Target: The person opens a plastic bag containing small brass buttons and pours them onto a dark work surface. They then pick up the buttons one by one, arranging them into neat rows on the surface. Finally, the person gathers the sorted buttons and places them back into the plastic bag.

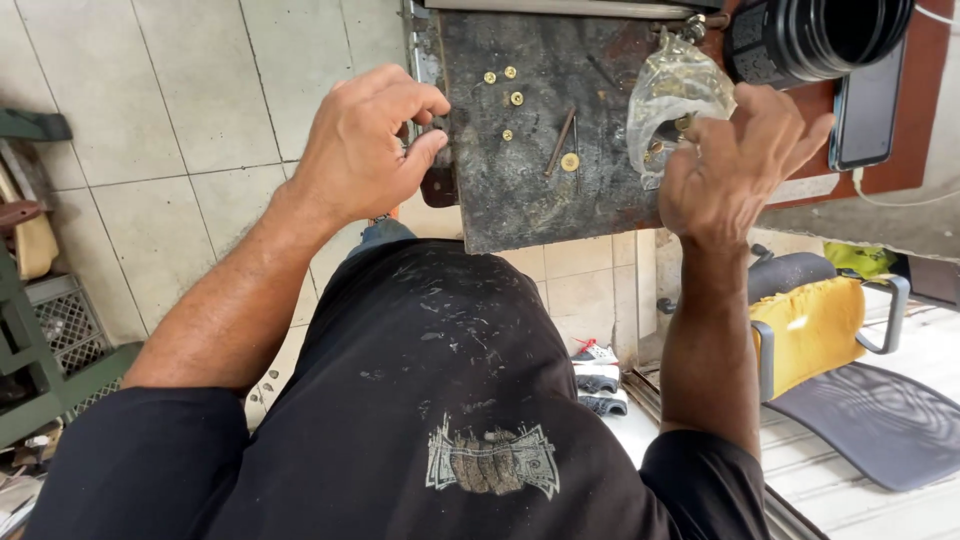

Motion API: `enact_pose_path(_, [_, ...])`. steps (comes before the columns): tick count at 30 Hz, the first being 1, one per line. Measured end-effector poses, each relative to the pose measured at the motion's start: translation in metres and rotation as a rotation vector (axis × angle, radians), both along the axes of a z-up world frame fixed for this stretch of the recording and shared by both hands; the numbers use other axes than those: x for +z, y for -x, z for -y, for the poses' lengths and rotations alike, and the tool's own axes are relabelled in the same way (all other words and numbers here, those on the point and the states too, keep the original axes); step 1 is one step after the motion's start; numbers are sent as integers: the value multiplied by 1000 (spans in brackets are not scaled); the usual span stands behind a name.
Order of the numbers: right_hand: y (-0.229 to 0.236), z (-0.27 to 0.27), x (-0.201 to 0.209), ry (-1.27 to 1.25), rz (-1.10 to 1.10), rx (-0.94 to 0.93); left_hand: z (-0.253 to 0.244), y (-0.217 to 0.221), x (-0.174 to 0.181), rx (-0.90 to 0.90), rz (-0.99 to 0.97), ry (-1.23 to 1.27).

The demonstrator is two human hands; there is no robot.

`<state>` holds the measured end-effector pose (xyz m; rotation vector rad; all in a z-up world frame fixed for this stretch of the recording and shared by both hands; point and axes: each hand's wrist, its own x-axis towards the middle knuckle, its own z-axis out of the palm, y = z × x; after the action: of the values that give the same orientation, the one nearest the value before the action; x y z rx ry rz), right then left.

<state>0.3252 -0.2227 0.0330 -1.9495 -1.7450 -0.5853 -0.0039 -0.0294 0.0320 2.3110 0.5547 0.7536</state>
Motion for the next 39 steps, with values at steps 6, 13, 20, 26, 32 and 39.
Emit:
enact_pose_path(6, [19,-12,18,-249,-121,54,11,-11,-9,43,-155,30])
enact_pose_path(13, [42,-29,32,-145,-158,68,25,-63,-31,137,-152,-264])
enact_pose_path(20, [65,-71,43,140,-39,253,24,-69,-34,111,-122,-303])
enact_pose_path(26, [52,-108,17,351,129,193,23,-75,-37,104,-159,-317])
enact_pose_path(32, [54,-104,32,356,148,162,19,-81,-30,117,-116,-337])
enact_pose_path(39, [50,-48,64,40,-8,141,-14,-117,-24,118,-108,-464])
